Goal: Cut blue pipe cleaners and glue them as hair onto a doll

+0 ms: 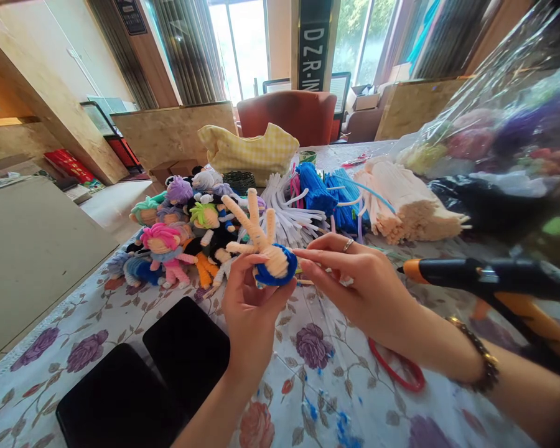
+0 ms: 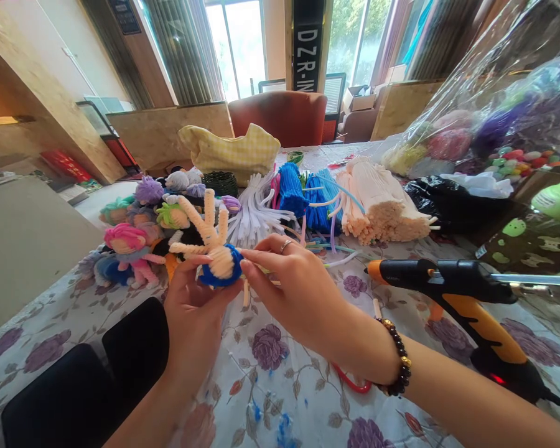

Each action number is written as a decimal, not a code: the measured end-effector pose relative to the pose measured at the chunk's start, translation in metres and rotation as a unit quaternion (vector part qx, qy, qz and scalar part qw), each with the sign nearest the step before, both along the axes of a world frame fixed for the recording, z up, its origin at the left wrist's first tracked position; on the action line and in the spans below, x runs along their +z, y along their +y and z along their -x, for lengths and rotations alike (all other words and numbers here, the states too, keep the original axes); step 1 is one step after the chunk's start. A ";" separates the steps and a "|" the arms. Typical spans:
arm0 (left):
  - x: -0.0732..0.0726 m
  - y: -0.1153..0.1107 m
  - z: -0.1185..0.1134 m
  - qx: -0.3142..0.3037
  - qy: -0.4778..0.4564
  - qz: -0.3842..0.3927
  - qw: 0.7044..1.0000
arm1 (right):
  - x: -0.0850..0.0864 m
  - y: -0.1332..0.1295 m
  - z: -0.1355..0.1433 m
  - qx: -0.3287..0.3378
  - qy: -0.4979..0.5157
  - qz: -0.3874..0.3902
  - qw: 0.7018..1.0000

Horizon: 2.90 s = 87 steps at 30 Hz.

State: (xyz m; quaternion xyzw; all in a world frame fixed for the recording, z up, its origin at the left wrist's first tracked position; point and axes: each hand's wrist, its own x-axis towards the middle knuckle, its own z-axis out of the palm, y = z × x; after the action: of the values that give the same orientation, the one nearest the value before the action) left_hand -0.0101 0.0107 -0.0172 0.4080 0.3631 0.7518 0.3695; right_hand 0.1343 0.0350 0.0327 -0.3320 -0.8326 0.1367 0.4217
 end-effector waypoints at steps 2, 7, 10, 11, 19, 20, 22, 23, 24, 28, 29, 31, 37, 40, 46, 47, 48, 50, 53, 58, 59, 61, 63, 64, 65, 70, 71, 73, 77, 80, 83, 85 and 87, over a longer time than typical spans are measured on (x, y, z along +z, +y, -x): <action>0.001 0.000 0.000 -0.003 -0.011 0.002 1.000 | 0.001 0.000 -0.001 0.002 0.009 0.013 1.000; 0.005 0.001 -0.001 -0.013 -0.046 0.016 0.999 | 0.002 0.002 -0.002 0.002 0.058 0.066 0.996; 0.006 0.001 -0.001 -0.018 -0.049 0.026 0.998 | 0.004 0.003 -0.003 0.023 0.097 0.106 0.989; 0.006 0.001 -0.001 -0.019 -0.047 0.029 0.998 | 0.004 0.003 -0.003 0.030 0.104 0.118 0.987; 0.004 0.001 -0.001 -0.030 -0.038 0.039 0.998 | 0.006 0.004 -0.006 0.071 0.121 0.199 0.970; 0.004 0.001 -0.001 -0.030 -0.036 0.040 0.998 | 0.006 0.004 -0.006 0.072 0.118 0.210 0.968; 0.004 0.001 -0.001 -0.030 -0.034 0.044 0.998 | 0.005 0.005 -0.007 0.071 0.109 0.226 0.965; 0.004 0.001 -0.001 -0.030 -0.034 0.047 0.998 | 0.005 0.005 -0.008 0.068 0.105 0.229 0.965; 0.004 0.001 -0.001 -0.030 -0.034 0.048 0.998 | 0.004 0.005 -0.008 0.062 0.102 0.229 0.966; 0.003 0.001 -0.001 -0.029 -0.033 0.045 0.998 | 0.004 0.006 -0.007 0.034 0.097 0.204 0.974; 0.003 0.001 0.000 -0.028 -0.034 0.044 0.998 | 0.004 0.006 -0.006 0.029 0.098 0.193 0.976; 0.003 0.000 0.000 -0.026 -0.038 0.044 0.998 | 0.003 0.008 -0.005 0.024 0.102 0.170 0.980; 0.004 0.001 -0.001 -0.022 -0.048 0.049 0.997 | -0.001 0.010 -0.004 0.006 0.120 0.124 0.985; 0.005 0.001 -0.001 -0.025 -0.050 0.047 0.997 | -0.003 0.004 -0.001 -0.023 0.096 0.081 0.992; 0.008 0.000 -0.001 -0.028 -0.066 0.043 0.997 | -0.010 -0.007 0.005 -0.019 0.039 -0.002 0.999; 0.008 0.000 -0.001 -0.030 -0.066 0.041 0.997 | -0.012 -0.007 0.006 -0.017 0.034 -0.017 0.999; 0.008 0.000 -0.001 -0.031 -0.065 0.040 0.997 | -0.013 -0.007 0.006 -0.016 0.031 -0.030 0.999; 0.008 0.000 0.000 -0.036 -0.063 0.038 0.997 | -0.017 -0.006 0.007 -0.014 0.026 -0.048 0.998; 0.008 -0.001 0.000 -0.044 -0.068 0.036 0.996 | -0.022 -0.006 0.007 -0.014 0.023 -0.055 0.998; 0.009 -0.002 0.000 -0.046 -0.080 0.037 0.995 | -0.029 -0.008 0.011 -0.015 0.033 -0.053 0.998; 0.009 -0.002 0.000 -0.044 -0.082 0.040 0.995 | -0.030 -0.009 0.011 -0.015 0.033 -0.050 0.998; 0.010 -0.002 0.000 -0.038 -0.082 0.047 0.995 | -0.031 -0.010 0.012 -0.016 0.030 -0.042 0.999; 0.011 -0.002 0.000 -0.034 -0.081 0.053 0.995 | -0.033 -0.012 0.013 -0.012 0.033 -0.037 0.999; 0.011 -0.002 0.000 -0.033 -0.080 0.054 0.995 | -0.034 -0.012 0.014 -0.008 0.037 -0.036 0.999; 0.010 -0.002 0.000 -0.032 -0.081 0.054 0.995 | -0.035 -0.013 0.014 -0.005 0.041 -0.033 0.999; 0.008 -0.002 0.000 -0.022 -0.086 0.055 0.995 | -0.039 -0.014 0.016 -0.004 0.047 -0.009 0.999; 0.007 -0.002 0.000 -0.020 -0.083 0.055 0.995 | -0.039 -0.014 0.016 -0.002 0.050 0.000 0.999; 0.007 -0.002 0.000 -0.018 -0.073 0.052 0.996 | -0.035 -0.014 0.016 0.005 0.062 0.028 0.998; 0.008 -0.003 -0.001 -0.022 -0.050 0.041 0.998 | -0.025 -0.012 0.014 0.019 0.133 0.118 0.984; 0.007 -0.001 -0.001 -0.031 -0.034 0.037 0.998 | -0.022 -0.009 0.013 0.022 0.211 0.164 0.963; 0.006 0.000 -0.001 -0.042 -0.028 0.036 0.998 | -0.023 -0.005 0.014 0.019 0.247 0.168 0.954; 0.005 0.000 0.000 -0.046 -0.031 0.036 0.998 | -0.024 -0.005 0.014 0.019 0.241 0.183 0.953; 0.005 0.000 -0.001 -0.050 -0.033 0.032 0.998 | -0.025 -0.005 0.013 0.017 0.215 0.194 0.957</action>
State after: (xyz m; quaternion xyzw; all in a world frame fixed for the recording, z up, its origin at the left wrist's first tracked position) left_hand -0.0093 0.0106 -0.0118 0.3887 0.3538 0.7333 0.4313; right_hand 0.1213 0.0302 0.0078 -0.3556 -0.6851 0.3713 0.5161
